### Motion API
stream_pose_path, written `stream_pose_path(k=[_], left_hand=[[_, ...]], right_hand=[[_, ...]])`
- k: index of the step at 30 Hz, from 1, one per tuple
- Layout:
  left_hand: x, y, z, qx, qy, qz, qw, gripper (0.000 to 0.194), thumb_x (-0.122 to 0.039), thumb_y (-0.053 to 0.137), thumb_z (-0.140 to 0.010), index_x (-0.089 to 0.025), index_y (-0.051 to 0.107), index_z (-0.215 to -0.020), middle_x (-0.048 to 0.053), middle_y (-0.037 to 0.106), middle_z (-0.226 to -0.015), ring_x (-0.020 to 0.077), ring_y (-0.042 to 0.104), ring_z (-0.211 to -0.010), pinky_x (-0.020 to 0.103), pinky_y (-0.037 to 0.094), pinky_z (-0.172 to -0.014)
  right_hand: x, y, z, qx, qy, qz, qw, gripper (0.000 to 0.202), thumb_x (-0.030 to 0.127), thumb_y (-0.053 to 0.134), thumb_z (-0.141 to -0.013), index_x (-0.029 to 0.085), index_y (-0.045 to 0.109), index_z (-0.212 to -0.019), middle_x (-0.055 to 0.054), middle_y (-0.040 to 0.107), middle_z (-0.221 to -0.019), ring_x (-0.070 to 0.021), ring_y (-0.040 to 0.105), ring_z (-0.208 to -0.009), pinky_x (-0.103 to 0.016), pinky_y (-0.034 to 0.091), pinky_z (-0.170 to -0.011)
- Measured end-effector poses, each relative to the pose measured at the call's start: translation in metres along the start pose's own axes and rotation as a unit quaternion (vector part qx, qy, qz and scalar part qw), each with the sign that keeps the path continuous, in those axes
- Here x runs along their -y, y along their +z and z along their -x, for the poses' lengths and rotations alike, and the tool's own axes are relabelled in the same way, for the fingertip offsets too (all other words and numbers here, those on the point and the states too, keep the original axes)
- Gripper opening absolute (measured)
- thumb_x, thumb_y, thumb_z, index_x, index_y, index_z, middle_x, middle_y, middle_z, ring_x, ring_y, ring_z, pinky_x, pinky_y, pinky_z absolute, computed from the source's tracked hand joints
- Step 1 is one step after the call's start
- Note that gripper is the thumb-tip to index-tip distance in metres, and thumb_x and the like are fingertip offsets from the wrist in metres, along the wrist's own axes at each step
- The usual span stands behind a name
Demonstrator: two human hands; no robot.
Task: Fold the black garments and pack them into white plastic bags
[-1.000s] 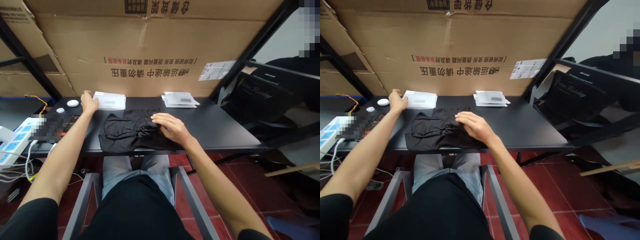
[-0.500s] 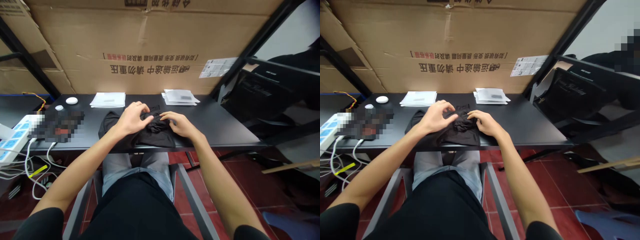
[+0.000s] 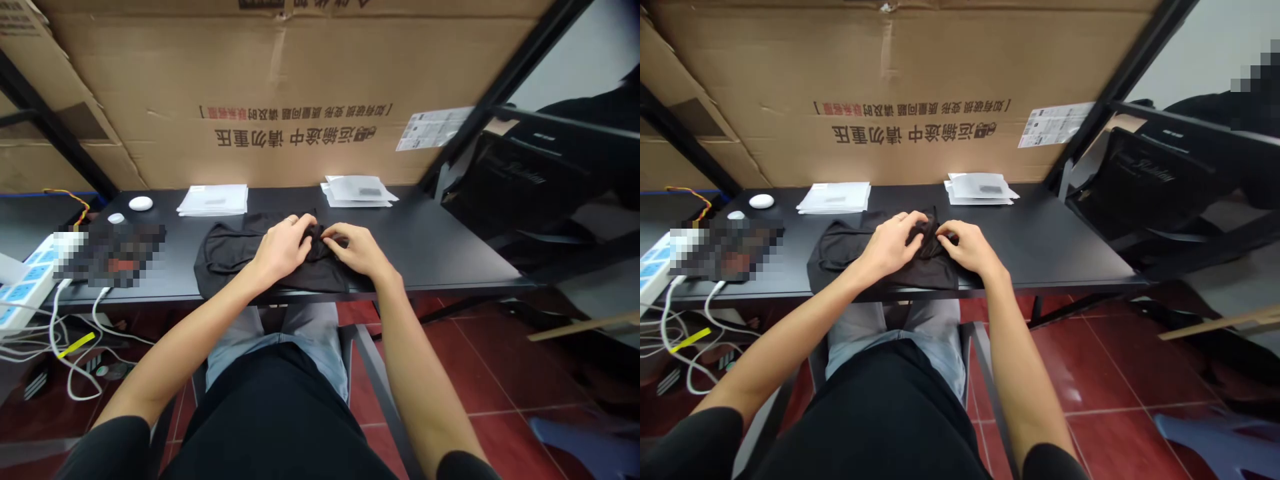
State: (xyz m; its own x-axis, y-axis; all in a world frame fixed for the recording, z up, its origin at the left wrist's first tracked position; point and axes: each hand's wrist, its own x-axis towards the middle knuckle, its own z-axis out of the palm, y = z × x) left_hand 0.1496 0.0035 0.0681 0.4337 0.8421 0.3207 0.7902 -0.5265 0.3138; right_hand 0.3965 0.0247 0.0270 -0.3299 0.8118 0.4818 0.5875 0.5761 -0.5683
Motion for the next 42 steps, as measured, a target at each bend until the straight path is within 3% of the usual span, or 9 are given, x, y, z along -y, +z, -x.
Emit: stream_pose_path(k=[4, 10, 16, 18, 21, 28, 33, 37, 42], left_hand=[[0.029, -0.024, 0.021, -0.025, -0.043, -0.021, 0.999, 0.052, -0.024, 0.059, -0.112, -0.031, 0.064, -0.163, 0.008, 0.078, -0.128, 0.0277, 0.079, -0.107, 0.039, 0.061, -0.096], [0.067, -0.041, 0.06, -0.033, -0.154, -0.077, 0.985, 0.038, -0.034, 0.069, -0.106, -0.026, 0.073, -0.143, 0.012, 0.079, -0.126, 0.0341, 0.077, -0.114, 0.046, 0.062, -0.099], [0.037, -0.024, 0.054, -0.071, -0.078, -0.071, 0.992, 0.062, -0.064, 0.082, -0.1, -0.024, 0.072, -0.146, 0.015, 0.073, -0.147, 0.039, 0.066, -0.14, 0.05, 0.059, -0.115], [0.027, -0.017, 0.045, -0.047, -0.057, -0.089, 0.993, 0.058, -0.058, 0.085, -0.1, -0.025, 0.073, -0.145, 0.015, 0.074, -0.146, 0.0393, 0.065, -0.139, 0.051, 0.059, -0.114], [0.027, -0.013, 0.036, -0.036, -0.076, -0.098, 0.992, 0.028, -0.035, 0.071, -0.11, -0.026, 0.077, -0.135, 0.012, 0.08, -0.136, 0.0359, 0.07, -0.135, 0.047, 0.061, -0.106], [0.086, -0.057, 0.059, -0.151, -0.193, -0.058, 0.968, 0.042, -0.035, 0.063, -0.109, -0.029, 0.07, -0.149, 0.009, 0.084, -0.128, 0.0362, 0.08, -0.12, 0.047, 0.06, -0.108], [0.135, -0.078, 0.102, -0.11, -0.271, -0.035, 0.956, 0.06, -0.043, 0.075, -0.098, -0.027, 0.066, -0.155, 0.006, 0.085, -0.112, 0.0325, 0.082, -0.101, 0.045, 0.062, -0.103], [0.154, -0.072, 0.11, -0.092, -0.237, -0.023, 0.967, 0.057, -0.048, 0.076, -0.096, -0.023, 0.072, -0.147, 0.011, 0.084, -0.126, 0.03, 0.08, -0.104, 0.044, 0.062, -0.103], [0.159, -0.061, 0.076, -0.081, -0.144, -0.015, 0.986, 0.047, -0.047, 0.072, -0.1, -0.024, 0.08, -0.139, 0.012, 0.083, -0.139, 0.0326, 0.077, -0.123, 0.047, 0.058, -0.117]], right_hand=[[-0.002, 0.003, -0.001, 0.036, -0.022, 0.053, 0.998, 0.016, 0.031, 0.07, -0.104, 0.028, 0.085, -0.103, -0.009, 0.087, -0.113, -0.0332, 0.08, -0.103, -0.051, 0.065, -0.099], [-0.003, 0.005, -0.001, 0.035, -0.039, 0.073, 0.996, 0.019, 0.032, 0.068, -0.106, 0.027, 0.087, -0.104, -0.01, 0.087, -0.116, -0.0352, 0.08, -0.108, -0.054, 0.064, -0.103], [-0.003, 0.007, 0.0, 0.037, -0.045, 0.088, 0.994, 0.017, 0.03, 0.068, -0.106, 0.028, 0.084, -0.106, -0.011, 0.086, -0.116, -0.0355, 0.078, -0.111, -0.053, 0.063, -0.104], [-0.002, 0.007, 0.0, 0.04, -0.044, 0.091, 0.994, 0.016, 0.029, 0.068, -0.107, 0.028, 0.083, -0.105, -0.011, 0.086, -0.116, -0.0353, 0.078, -0.111, -0.053, 0.063, -0.104], [-0.002, 0.007, 0.001, 0.04, -0.041, 0.093, 0.994, 0.016, 0.028, 0.067, -0.107, 0.028, 0.082, -0.104, -0.01, 0.086, -0.117, -0.0347, 0.077, -0.11, -0.053, 0.062, -0.105], [-0.004, 0.01, -0.002, 0.038, -0.024, 0.128, 0.991, 0.018, 0.028, 0.063, -0.109, 0.027, 0.08, -0.104, -0.012, 0.084, -0.116, -0.0359, 0.074, -0.111, -0.053, 0.061, -0.102], [0.0, 0.01, -0.001, 0.043, -0.009, 0.156, 0.987, 0.019, 0.027, 0.06, -0.109, 0.026, 0.078, -0.104, -0.013, 0.083, -0.119, -0.0368, 0.074, -0.114, -0.054, 0.061, -0.103], [0.001, 0.006, -0.006, 0.035, -0.01, 0.15, 0.988, 0.018, 0.029, 0.061, -0.109, 0.026, 0.078, -0.105, -0.014, 0.083, -0.118, -0.0374, 0.075, -0.114, -0.055, 0.062, -0.105], [-0.013, 0.0, -0.028, 0.019, -0.026, 0.131, 0.991, 0.033, 0.034, 0.064, -0.109, 0.024, 0.078, -0.138, -0.018, 0.078, -0.145, -0.041, 0.072, -0.137, -0.063, 0.057, -0.123]])
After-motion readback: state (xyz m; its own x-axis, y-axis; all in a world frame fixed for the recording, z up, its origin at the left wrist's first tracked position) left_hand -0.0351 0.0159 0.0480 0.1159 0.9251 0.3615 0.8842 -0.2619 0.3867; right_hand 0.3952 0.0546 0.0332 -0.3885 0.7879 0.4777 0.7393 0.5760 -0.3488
